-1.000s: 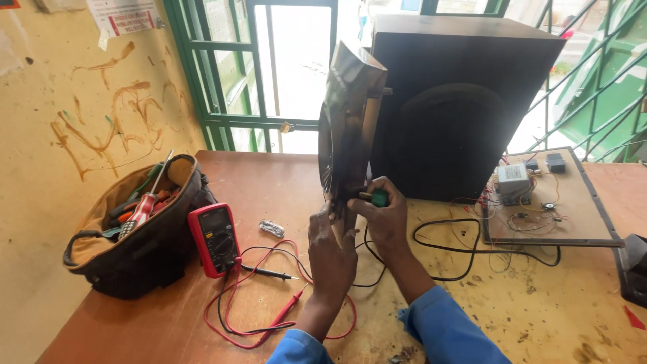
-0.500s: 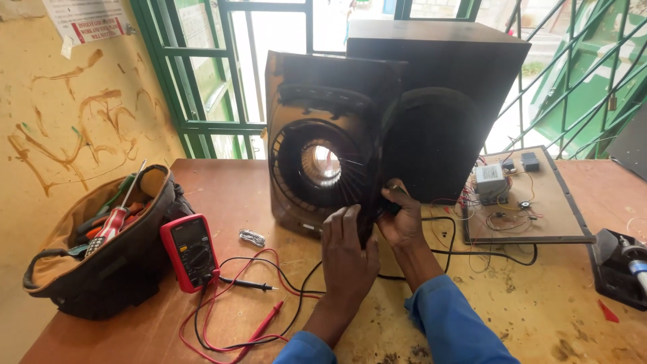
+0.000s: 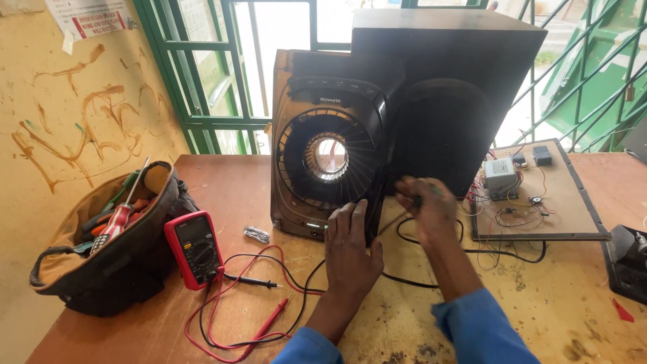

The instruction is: Reassembling a speaker by connecting internal wiring and ribbon cables before fitting the front panel onto the main housing.

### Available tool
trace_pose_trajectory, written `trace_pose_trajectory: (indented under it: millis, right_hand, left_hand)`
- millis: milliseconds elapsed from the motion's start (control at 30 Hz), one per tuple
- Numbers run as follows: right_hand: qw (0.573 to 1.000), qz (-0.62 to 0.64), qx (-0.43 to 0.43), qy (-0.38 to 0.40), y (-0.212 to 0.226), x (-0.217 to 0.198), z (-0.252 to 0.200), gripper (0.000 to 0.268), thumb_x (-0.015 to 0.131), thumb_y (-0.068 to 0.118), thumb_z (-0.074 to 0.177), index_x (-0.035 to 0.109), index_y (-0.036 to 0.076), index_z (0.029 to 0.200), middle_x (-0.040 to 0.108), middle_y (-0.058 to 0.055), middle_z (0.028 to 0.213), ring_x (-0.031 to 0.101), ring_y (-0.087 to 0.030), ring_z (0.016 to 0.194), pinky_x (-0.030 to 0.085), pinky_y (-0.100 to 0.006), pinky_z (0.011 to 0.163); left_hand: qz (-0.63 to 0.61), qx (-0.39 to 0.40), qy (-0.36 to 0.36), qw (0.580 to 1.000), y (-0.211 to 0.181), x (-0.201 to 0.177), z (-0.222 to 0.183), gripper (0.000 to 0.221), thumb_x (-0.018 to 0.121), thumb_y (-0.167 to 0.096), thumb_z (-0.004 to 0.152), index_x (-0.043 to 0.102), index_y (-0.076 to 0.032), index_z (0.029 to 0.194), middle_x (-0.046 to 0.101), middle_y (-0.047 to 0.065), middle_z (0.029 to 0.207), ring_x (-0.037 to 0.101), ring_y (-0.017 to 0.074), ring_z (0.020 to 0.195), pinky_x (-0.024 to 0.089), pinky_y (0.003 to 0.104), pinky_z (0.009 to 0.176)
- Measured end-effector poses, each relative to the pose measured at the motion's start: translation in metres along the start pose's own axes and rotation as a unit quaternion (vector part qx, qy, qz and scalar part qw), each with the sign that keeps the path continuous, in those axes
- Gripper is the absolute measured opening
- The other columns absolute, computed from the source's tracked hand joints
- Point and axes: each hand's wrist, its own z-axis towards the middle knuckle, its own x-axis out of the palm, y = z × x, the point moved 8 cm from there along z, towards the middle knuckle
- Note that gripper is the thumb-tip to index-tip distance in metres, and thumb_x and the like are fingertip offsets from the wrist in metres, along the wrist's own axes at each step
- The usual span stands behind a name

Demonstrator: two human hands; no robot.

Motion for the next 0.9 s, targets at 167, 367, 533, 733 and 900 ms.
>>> trace_pose_trajectory:
  millis: [167,367,533,733,900]
  right_hand:
    - [0.991,0.074,0.037,0.102,0.091,-0.053,-0.071,0.02,0.066,0.027,0.084,0.066,0.008,0.09,0.066,-0.01,0.09,0.057,-0.01,0.064,0.034,-0.014,0.041]
    - [0.975,0.132,0.023,0.179,0.176,-0.14,-0.206,0.031,0.061,0.032,0.117,0.057,0.001,0.12,0.047,-0.012,0.105,0.041,-0.018,0.07,0.042,-0.023,0.039]
    - [0.957,0.231,0.134,0.112,0.137,-0.178,-0.294,0.048,0.063,0.026,0.099,0.049,-0.01,0.128,0.051,-0.015,0.101,0.048,-0.011,0.069,0.043,-0.028,0.067]
    - [0.988,0.06,0.005,-0.141,0.048,-0.278,-0.327,0.06,0.062,0.005,0.077,0.053,-0.013,0.134,0.065,-0.034,0.127,0.062,-0.041,0.114,0.045,-0.043,0.102]
    - [0.94,-0.299,-0.053,-0.158,0.023,-0.285,-0.322,0.056,0.078,0.029,0.078,0.067,0.009,0.128,0.071,-0.008,0.125,0.069,-0.019,0.114,0.055,-0.032,0.097]
  left_hand:
    - [-0.012,-0.002,0.006,1.0,0.0,-0.005,0.002,0.064,0.071,-0.019,0.085,0.05,-0.004,0.143,0.053,0.02,0.135,0.046,0.0413,0.128,0.04,0.056,0.109]
    - [-0.111,0.028,-0.027,0.993,-0.044,-0.025,-0.005,0.06,0.065,-0.008,0.076,0.057,-0.003,0.135,0.06,0.018,0.126,0.053,0.037,0.12,0.041,0.046,0.112]
    - [-0.28,-0.019,0.003,0.96,-0.13,-0.054,-0.056,0.023,0.068,-0.014,0.095,0.063,-0.003,0.115,0.065,0.005,0.091,0.062,0.0196,0.082,0.054,0.033,0.077]
    - [-0.374,-0.065,0.264,0.886,-0.192,0.016,-0.185,0.014,0.066,-0.022,0.091,0.072,-0.012,0.098,0.077,0.004,0.096,0.074,0.0206,0.091,0.056,0.033,0.079]
    - [-0.359,-0.092,0.346,0.862,-0.181,0.083,-0.251,0.036,0.054,-0.011,0.089,0.063,-0.006,0.124,0.075,0.016,0.111,0.073,0.0328,0.102,0.056,0.042,0.085]
